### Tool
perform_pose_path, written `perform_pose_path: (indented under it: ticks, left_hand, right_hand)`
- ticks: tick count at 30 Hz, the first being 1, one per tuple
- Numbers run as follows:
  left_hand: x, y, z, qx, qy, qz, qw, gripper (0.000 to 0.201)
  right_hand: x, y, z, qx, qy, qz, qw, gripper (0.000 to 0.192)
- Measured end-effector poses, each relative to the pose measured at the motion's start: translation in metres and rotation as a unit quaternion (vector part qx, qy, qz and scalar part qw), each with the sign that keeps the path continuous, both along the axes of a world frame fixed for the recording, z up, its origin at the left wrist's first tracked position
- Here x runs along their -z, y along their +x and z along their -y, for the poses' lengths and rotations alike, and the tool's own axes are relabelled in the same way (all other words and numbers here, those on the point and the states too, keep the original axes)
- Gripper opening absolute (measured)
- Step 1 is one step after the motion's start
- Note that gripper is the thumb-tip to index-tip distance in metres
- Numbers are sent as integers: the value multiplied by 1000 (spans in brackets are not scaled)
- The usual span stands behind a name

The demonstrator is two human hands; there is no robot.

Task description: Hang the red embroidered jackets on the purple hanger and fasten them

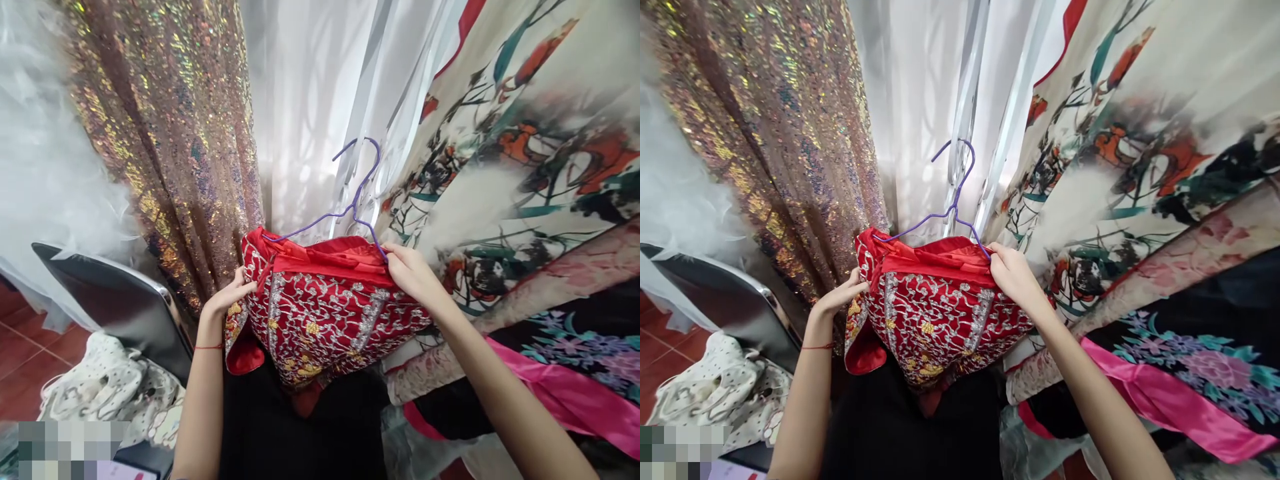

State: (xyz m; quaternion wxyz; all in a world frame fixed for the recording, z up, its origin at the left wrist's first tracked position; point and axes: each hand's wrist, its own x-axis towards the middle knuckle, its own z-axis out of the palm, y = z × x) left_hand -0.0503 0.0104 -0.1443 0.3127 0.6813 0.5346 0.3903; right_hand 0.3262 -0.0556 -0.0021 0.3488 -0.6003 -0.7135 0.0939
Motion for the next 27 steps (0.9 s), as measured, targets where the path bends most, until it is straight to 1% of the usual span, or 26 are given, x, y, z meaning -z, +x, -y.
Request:
perform_pose_path:
  ticks: [1,2,4,5,7,8,9,11,12,13,14,16,17,18,20,21,23,25,26,27]
  left_hand:
    - [8,-4,-1,36,-17,25,999,54]
    - [15,-7,-1,55,-33,49,997,56]
    - [28,-13,0,53,-44,60,996,65]
    - [34,-15,0,35,-46,38,998,72]
    - [48,-16,2,-30,-42,-55,997,85]
    - [55,-15,3,-62,-36,-99,993,86]
    - [60,-13,4,-88,-29,-125,988,79]
    - [67,-8,7,-121,-11,-135,983,50]
    - [68,-6,9,-137,1,-128,982,35]
    - [66,-5,11,-157,12,-119,980,24]
    - [62,-5,12,-184,25,-111,976,19]
    - [49,-6,14,-246,54,-92,963,18]
    - [39,-7,14,-277,67,-84,955,20]
    - [27,-9,13,-308,84,-72,945,22]
    - [-4,-10,13,-364,138,-29,921,27]
    - [-22,-10,14,-391,186,17,901,28]
    - [-59,-6,21,-391,286,105,869,34]
    - [-92,1,34,-366,337,156,853,43]
    - [-103,5,41,-351,354,173,849,47]
    - [-111,9,50,-337,361,180,851,49]
  right_hand:
    - [0,1,-1,-4,-1,-1,1000,25]
    - [0,2,-1,-7,-1,-1,1000,24]
    - [0,3,-3,-13,-1,-3,1000,23]
    - [0,4,-4,-15,-3,-5,1000,23]
    - [0,4,-6,-18,-9,-6,1000,23]
    - [0,4,-7,-18,-11,-5,1000,23]
    - [1,4,-8,-18,-13,-5,1000,24]
    - [1,5,-8,-15,-15,-4,1000,25]
    - [2,5,-9,-13,-17,-6,1000,25]
    - [2,6,-9,-11,-20,-9,1000,26]
    - [3,7,-9,-10,-22,-13,1000,26]
    - [4,8,-10,-9,-32,-27,999,27]
    - [4,9,-11,-11,-41,-40,998,27]
    - [4,9,-12,-13,-54,-58,997,27]
    - [1,10,-13,-26,-97,-115,988,28]
    - [-1,10,-12,-40,-128,-147,980,30]
    - [-7,13,-11,-79,-194,-197,958,35]
    - [-15,18,-7,-127,-245,-198,940,39]
    - [-17,21,-5,-150,-260,-185,936,40]
    - [-19,24,-2,-169,-270,-170,933,41]
